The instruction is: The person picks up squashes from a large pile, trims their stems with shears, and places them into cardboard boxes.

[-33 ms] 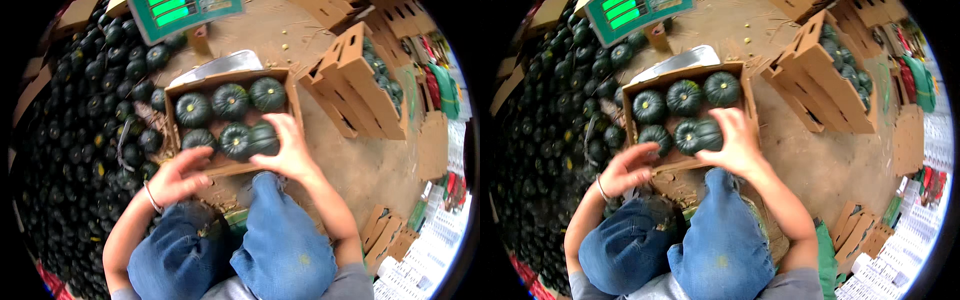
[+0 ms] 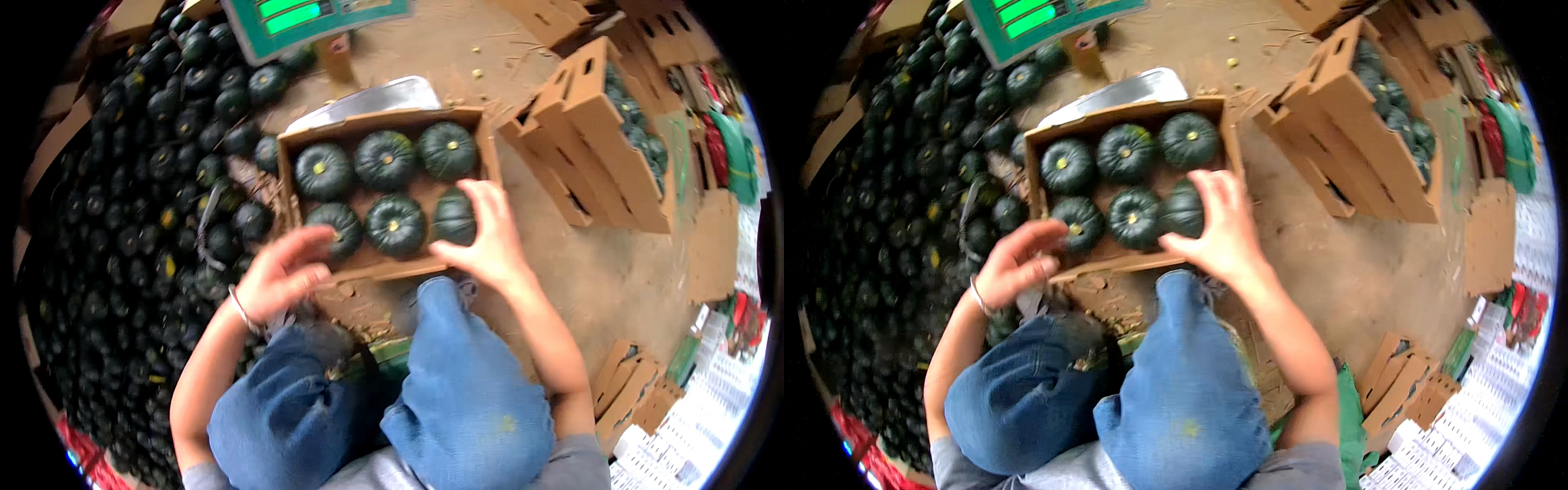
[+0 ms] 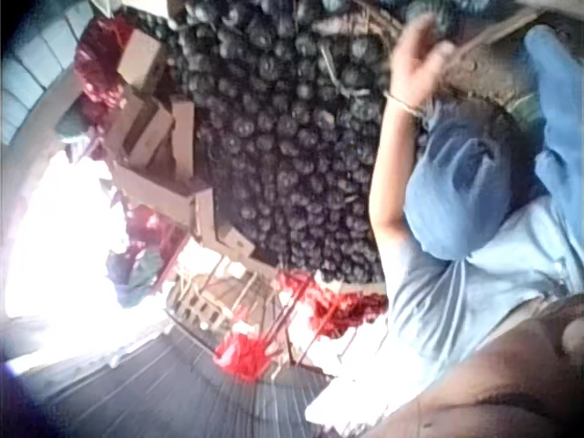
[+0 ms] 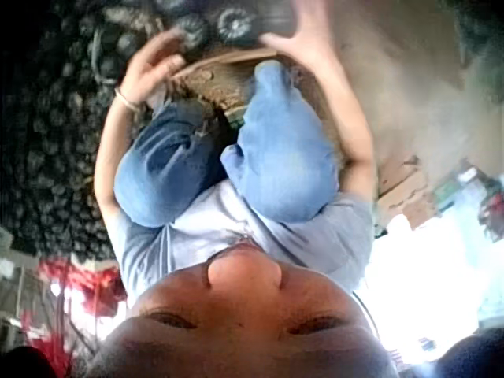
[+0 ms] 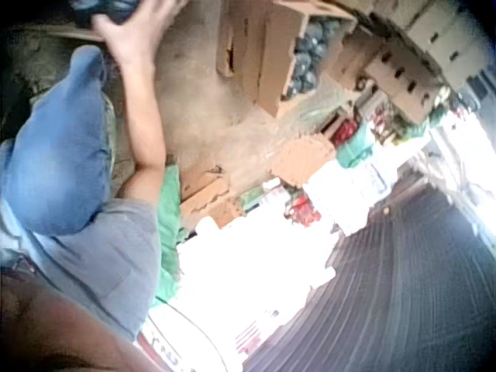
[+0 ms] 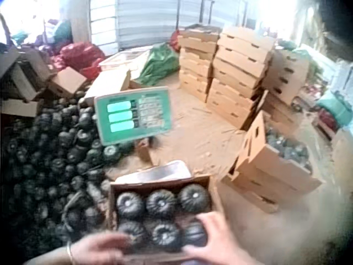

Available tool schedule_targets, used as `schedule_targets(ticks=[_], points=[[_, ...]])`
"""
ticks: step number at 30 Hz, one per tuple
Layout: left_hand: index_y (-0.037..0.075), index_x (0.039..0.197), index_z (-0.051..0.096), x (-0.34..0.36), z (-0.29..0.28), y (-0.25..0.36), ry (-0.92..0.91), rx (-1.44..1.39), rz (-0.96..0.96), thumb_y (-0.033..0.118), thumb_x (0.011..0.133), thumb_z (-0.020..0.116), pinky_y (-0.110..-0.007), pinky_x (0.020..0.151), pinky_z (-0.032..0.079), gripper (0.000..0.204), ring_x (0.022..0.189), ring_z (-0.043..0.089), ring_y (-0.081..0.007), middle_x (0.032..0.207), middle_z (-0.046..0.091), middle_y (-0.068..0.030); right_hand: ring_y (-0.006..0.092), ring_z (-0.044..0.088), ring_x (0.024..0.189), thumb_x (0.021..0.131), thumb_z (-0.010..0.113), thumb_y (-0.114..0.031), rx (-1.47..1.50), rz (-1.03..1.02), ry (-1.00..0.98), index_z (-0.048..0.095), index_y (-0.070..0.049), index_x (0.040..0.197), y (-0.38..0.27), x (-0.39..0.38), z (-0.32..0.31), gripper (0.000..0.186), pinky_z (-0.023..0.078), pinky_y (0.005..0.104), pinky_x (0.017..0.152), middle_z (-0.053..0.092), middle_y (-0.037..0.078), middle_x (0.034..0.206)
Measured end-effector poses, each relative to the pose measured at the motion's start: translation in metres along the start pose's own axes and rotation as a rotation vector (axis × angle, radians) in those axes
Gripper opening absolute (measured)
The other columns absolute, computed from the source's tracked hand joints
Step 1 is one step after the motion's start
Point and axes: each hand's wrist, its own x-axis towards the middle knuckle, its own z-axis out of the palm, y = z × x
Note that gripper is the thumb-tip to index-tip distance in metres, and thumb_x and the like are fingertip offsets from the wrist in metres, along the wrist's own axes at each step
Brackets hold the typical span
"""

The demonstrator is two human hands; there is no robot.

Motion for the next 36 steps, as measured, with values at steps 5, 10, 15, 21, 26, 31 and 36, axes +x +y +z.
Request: schedule_targets(ticks=[5,10,15,21,26,31,36], points=[[0.006,0.116,0.056,0.001,-0.071,-0.084,0.669,0.019,-0.167,0.017,0.087,0.060,-0.028,0.076,0.051,0.031,0.099,0.058,-0.0131,0.108,0.061,-0.0036,0.0407,0.040,0.123,0.074,0.070,-0.011,-0.353,-0.083,-0.048,0.047,0.000,0.125,0.063,-0.015,0.005,0.057,0.037,0.0456,0.102,0.042,0.024,0.132],[0.005,0.106,0.061,-0.021,-0.102,-0.132,1.015,-0.124,-0.387,0.024,0.087,0.059,-0.027,0.050,0.051,0.027,0.060,0.067,-0.0197,0.091,0.064,-0.0048,0.0345,0.057,0.108,0.080,0.063,-0.005,-0.224,-0.050,0.165,0.058,0.004,0.111,0.034,-0.004,-0.056,0.032,0.046,0.0380,0.093,0.058,0.021,0.117],[0.002,0.091,0.060,-0.031,-0.132,-0.182,1.247,0.609,-0.244,0.030,0.084,0.062,-0.037,0.070,0.049,0.029,0.075,0.061,-0.0293,0.083,0.060,-0.0112,0.0319,0.059,0.105,0.082,0.063,-0.006,-0.159,0.111,0.287,0.060,0.002,0.109,0.006,-0.017,-0.096,0.029,0.046,0.0357,0.091,0.061,0.019,0.112],[0.000,0.100,0.047,-0.010,-0.114,-0.193,1.460,0.407,-0.400,0.038,0.072,0.073,-0.042,0.077,0.046,0.055,0.084,0.057,-0.0349,0.091,0.056,-0.0181,0.0306,0.060,0.101,0.081,0.063,-0.007,-0.125,0.054,0.133,0.061,0.001,0.105,-0.002,-0.012,-0.077,0.026,0.047,0.0368,0.089,0.063,0.017,0.106],[0.002,0.086,0.047,-0.012,-0.118,-0.181,1.120,-0.485,-0.374,0.024,0.083,0.064,-0.035,0.039,0.044,0.027,0.045,0.052,-0.0207,0.063,0.054,-0.0098,0.0301,0.059,0.094,0.078,0.064,-0.012,-0.068,-0.392,0.004,0.061,-0.002,0.103,-0.042,0.037,-0.009,0.027,0.047,0.0388,0.084,0.063,0.014,0.102],[0.004,0.083,0.058,-0.005,-0.159,-0.216,1.041,-1.463,0.038,0.029,0.089,0.056,-0.030,0.047,0.050,0.026,0.051,0.057,-0.0209,0.060,0.056,-0.0063,0.0298,0.059,0.093,0.076,0.065,-0.012,-0.094,-0.590,-0.087,0.061,-0.002,0.101,-0.061,0.049,0.017,0.027,0.047,0.0387,0.080,0.063,0.013,0.101],[-0.004,0.107,0.051,0.014,-0.154,-0.199,0.786,-1.511,-0.017,0.043,0.089,0.053,-0.038,0.078,0.052,0.050,0.090,0.060,-0.0275,0.099,0.060,-0.0182,0.0321,0.059,0.093,0.076,0.065,-0.010,-0.083,-0.479,-0.085,0.061,0.000,0.101,-0.055,0.053,0.017,0.027,0.048,0.0397,0.081,0.063,0.016,0.100]])
